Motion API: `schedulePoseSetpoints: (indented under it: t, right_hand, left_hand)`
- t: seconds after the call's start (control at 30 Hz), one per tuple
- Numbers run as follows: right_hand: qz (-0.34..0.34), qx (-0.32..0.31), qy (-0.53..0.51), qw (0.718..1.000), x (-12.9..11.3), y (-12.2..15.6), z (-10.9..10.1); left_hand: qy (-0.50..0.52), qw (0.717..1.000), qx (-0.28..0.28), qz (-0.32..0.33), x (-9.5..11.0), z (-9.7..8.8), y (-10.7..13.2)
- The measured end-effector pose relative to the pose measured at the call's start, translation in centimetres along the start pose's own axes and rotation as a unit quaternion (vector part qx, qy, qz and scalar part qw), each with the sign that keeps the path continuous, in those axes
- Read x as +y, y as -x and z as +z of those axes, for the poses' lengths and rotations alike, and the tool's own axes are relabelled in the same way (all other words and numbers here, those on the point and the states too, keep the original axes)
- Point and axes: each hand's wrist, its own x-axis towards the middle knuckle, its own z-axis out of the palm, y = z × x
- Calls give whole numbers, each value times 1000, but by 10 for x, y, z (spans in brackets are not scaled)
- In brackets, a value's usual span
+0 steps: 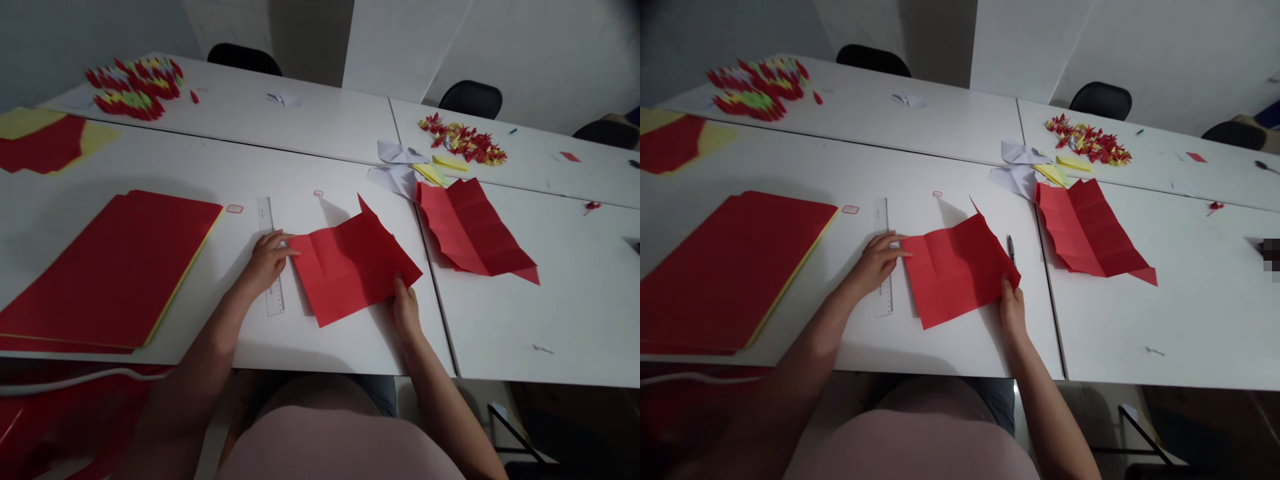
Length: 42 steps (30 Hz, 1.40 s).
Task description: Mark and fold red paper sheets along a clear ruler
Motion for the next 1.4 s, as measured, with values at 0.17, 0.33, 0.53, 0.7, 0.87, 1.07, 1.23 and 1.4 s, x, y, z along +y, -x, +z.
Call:
schedulePoseSetpoints:
  t: [0.17, 0.33, 0.53, 0.7, 0.87, 1.07, 1.23, 1.4]
  right_hand:
    - [81, 28, -54, 995, -13, 4, 4]
    - [106, 36, -42, 993, -18, 5, 4]
    - [103, 29, -42, 993, -15, 4, 3]
    - [82, 14, -66, 994, -14, 4, 5]
    - [97, 21, -86, 991, -16, 5, 6]
    - [108, -15, -65, 992, -17, -5, 1]
    - [139, -135, -41, 980, -26, -29, 3]
    - [56, -146, 7, 988, -37, -43, -6]
  left_hand:
    - [3, 1000, -4, 7, -7, 5, 1]
    - [-1, 1000, -5, 5, -10, 9, 1]
    - [10, 1000, 0, 4, -10, 8, 1]
    - [26, 1000, 9, 9, -10, 8, 2]
    - [33, 999, 27, 22, -9, 9, 1]
    - [19, 998, 51, 25, 3, -3, -1]
    - [-5, 999, 14, 50, 6, -15, 0]
    - [72, 996, -42, 19, 9, -20, 1]
